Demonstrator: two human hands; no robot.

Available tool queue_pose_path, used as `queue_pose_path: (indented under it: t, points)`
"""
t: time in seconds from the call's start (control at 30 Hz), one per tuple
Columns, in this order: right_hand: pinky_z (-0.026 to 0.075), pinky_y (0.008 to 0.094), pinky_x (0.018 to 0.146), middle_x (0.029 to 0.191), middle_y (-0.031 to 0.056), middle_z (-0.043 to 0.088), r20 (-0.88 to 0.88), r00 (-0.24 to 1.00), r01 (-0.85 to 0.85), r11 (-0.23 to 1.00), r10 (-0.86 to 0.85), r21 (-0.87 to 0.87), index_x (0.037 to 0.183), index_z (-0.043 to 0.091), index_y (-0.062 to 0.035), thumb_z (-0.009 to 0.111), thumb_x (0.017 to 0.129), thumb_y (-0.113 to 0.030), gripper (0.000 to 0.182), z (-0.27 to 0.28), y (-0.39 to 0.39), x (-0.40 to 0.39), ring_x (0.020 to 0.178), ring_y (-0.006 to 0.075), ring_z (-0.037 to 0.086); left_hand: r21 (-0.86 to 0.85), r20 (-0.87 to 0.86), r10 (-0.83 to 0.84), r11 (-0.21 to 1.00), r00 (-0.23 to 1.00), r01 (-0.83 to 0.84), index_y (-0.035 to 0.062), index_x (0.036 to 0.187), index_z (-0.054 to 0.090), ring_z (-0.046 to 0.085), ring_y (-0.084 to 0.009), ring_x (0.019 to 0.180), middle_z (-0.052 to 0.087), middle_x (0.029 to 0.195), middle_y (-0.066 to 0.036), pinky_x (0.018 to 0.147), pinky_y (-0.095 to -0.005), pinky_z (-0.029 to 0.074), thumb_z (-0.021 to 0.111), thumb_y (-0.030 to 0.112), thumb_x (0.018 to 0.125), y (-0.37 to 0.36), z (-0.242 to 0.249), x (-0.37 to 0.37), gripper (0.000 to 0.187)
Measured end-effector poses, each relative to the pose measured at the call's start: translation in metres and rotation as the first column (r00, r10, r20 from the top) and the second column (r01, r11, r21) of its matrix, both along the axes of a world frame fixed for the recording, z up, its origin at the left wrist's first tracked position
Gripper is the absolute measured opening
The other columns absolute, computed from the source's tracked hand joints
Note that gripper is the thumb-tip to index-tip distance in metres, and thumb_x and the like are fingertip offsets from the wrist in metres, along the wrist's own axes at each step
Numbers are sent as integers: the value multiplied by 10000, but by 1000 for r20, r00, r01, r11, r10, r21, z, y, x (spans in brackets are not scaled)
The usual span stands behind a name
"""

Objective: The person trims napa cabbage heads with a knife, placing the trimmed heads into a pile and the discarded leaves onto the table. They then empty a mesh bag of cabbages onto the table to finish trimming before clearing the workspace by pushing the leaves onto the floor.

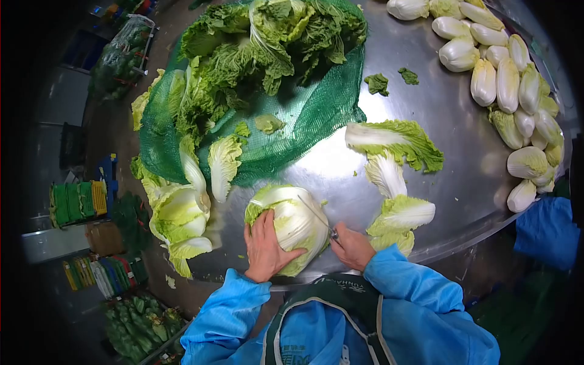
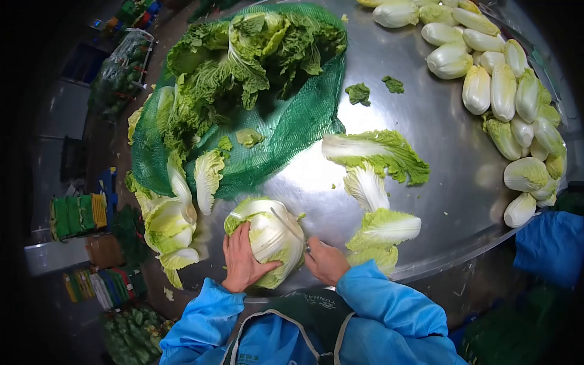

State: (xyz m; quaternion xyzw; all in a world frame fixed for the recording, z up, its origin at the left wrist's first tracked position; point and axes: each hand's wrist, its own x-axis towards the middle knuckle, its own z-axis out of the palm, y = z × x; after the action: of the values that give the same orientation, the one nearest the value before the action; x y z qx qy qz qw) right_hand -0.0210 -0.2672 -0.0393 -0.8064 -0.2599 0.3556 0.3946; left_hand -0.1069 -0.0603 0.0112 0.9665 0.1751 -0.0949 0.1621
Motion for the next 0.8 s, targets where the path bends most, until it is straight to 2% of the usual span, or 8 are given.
queue_pose_path:
  t: [0.2,0.27,0.47,0.6,0.67,0.7,0.77,0.8]
  points:
    - [456,517,630,840,219,582,58,998,-34,999,35,-8,937,384,-31,529,856,-179,222,0,17,0,727,420,586,-48,19,-20,999,1000,21,2,1329,315,365,-344,1229,404,1275,-197,1032,-551,227,822,492,492,14,-10,7,1094]
    - [461,524,618,845,208,581,101,993,-55,991,68,-121,926,378,-38,528,850,-168,212,4,22,4,714,417,592,-70,16,-21,997,1000,22,1,1326,316,366,-346,1225,405,1271,-201,1032,-544,229,820,489,492,18,-10,11,1090]
    - [439,529,657,875,251,582,-32,992,-127,956,122,-264,976,377,-17,558,832,-166,275,-2,36,14,756,453,571,-163,23,-20,986,1000,23,-10,1321,317,370,-356,1205,400,1270,-204,1020,-531,237,819,477,495,28,-19,13,1082]
    - [439,533,664,877,270,586,-46,989,-148,928,141,-343,996,379,-5,573,818,-164,308,-39,41,18,758,456,573,-198,170,-39,978,985,73,-22,1287,375,418,-378,1134,440,1231,-202,975,-500,292,828,498,468,35,-34,3,1070]
    - [446,528,671,854,304,577,-71,984,-176,885,162,-431,1114,382,-7,560,801,-122,378,-36,50,21,757,462,569,-223,252,-42,970,967,100,-26,1276,394,436,-385,1108,455,1214,-201,960,-489,311,831,513,452,48,-43,-11,1077]
    - [446,528,671,854,304,577,-57,985,-172,886,164,-430,1114,382,-7,560,801,-122,378,-40,43,19,757,462,569,-258,298,-53,957,953,134,-30,1271,404,447,-386,1095,463,1211,-202,949,-483,324,830,533,441,53,-48,-20,1089]
    - [477,511,672,810,274,604,-8,990,-143,986,143,-85,1238,320,-22,513,803,-94,481,-56,35,22,746,395,630,-262,370,-72,948,926,179,-33,1266,414,458,-387,1083,471,1207,-202,938,-477,338,829,552,429,62,-60,-27,1103]
    - [477,511,672,810,274,604,6,989,-144,987,145,-73,1238,320,-22,513,803,-94,481,-36,42,28,746,395,630,-266,436,-74,942,897,207,-33,1276,405,457,-394,1087,463,1220,-208,938,-483,338,822,570,432,64,-67,-33,1119]
